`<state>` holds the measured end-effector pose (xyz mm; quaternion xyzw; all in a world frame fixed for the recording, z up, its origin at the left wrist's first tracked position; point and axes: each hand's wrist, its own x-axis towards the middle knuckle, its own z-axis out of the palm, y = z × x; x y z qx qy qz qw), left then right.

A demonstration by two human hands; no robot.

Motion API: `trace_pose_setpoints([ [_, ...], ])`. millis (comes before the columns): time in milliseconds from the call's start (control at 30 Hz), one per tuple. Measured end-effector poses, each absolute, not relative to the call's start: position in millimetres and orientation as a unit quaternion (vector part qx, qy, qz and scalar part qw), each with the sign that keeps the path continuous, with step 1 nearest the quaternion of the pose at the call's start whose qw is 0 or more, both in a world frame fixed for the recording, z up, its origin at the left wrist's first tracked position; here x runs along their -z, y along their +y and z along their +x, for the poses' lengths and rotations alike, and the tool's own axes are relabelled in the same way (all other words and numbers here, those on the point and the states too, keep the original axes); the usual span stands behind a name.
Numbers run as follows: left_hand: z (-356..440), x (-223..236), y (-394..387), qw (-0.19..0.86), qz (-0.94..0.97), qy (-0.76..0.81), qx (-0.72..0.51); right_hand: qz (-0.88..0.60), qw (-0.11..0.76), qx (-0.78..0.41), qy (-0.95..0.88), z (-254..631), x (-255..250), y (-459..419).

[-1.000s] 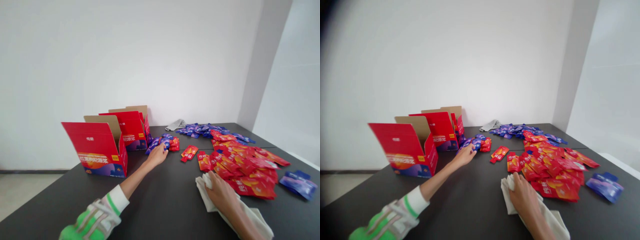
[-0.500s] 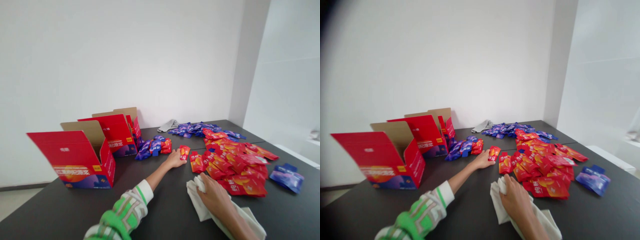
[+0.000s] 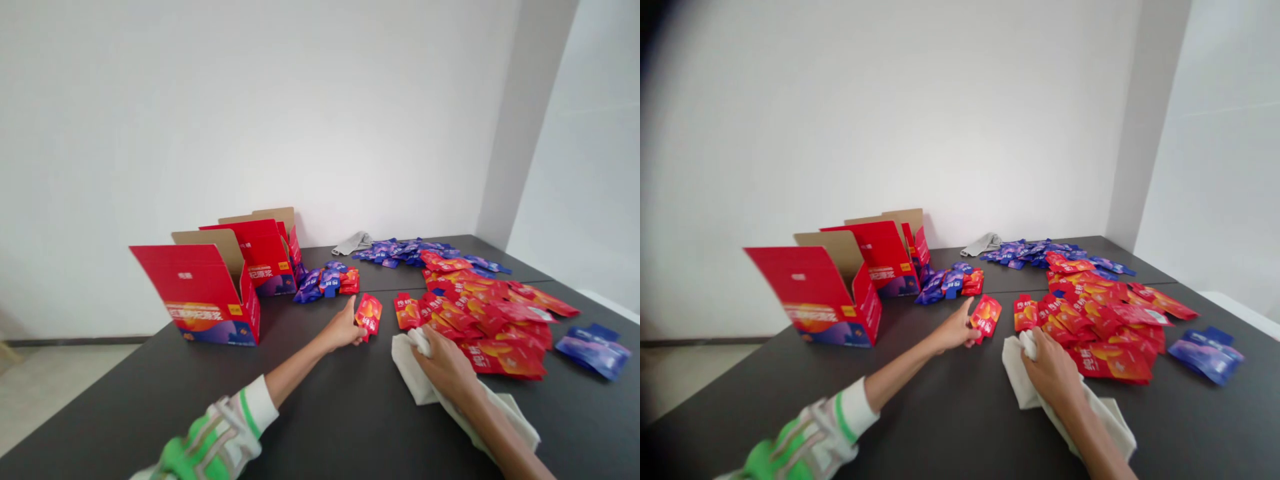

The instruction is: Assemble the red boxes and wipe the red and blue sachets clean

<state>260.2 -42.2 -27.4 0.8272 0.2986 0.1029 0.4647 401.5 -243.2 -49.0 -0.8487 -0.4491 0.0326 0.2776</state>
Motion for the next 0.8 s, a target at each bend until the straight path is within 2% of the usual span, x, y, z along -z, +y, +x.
trace_pose_setpoints([
  [67,237.1,33.7,-62.1,0.505,0.809,0.296,-0.062,-0.841,0.315,-0.008,-0.439,394.9,45.0,-242.8],
  [167,209.7,40.6,-88.9,0.492,0.830,0.259,-0.039,-0.791,0.364,-0.010,-0.492,370.4,39.7,-239.2],
  [233,199.4,40.7,-100.8,0.471,0.855,0.213,-0.035,-0.738,0.335,-0.037,-0.585,348.8,36.9,-234.9],
  [300,195.3,38.0,-106.8,0.450,0.875,0.177,-0.029,-0.708,0.265,-0.040,-0.654,331.4,33.5,-229.2],
  [433,198.5,34.6,-107.1,0.428,0.886,0.178,-0.024,-0.796,0.168,0.024,-0.581,323.2,25.5,-217.9],
  [500,201.6,35.7,-105.2,0.433,0.883,0.182,-0.027,-0.828,0.151,0.037,-0.539,325.2,24.1,-216.5],
  [667,204.3,39.7,-101.5,0.435,0.886,0.159,-0.028,-0.755,0.151,0.034,-0.637,326.7,25.6,-221.5],
  [800,204.5,39.6,-102.5,0.431,0.887,0.163,-0.023,-0.811,0.135,0.058,-0.566,338.2,22.1,-217.3],
])
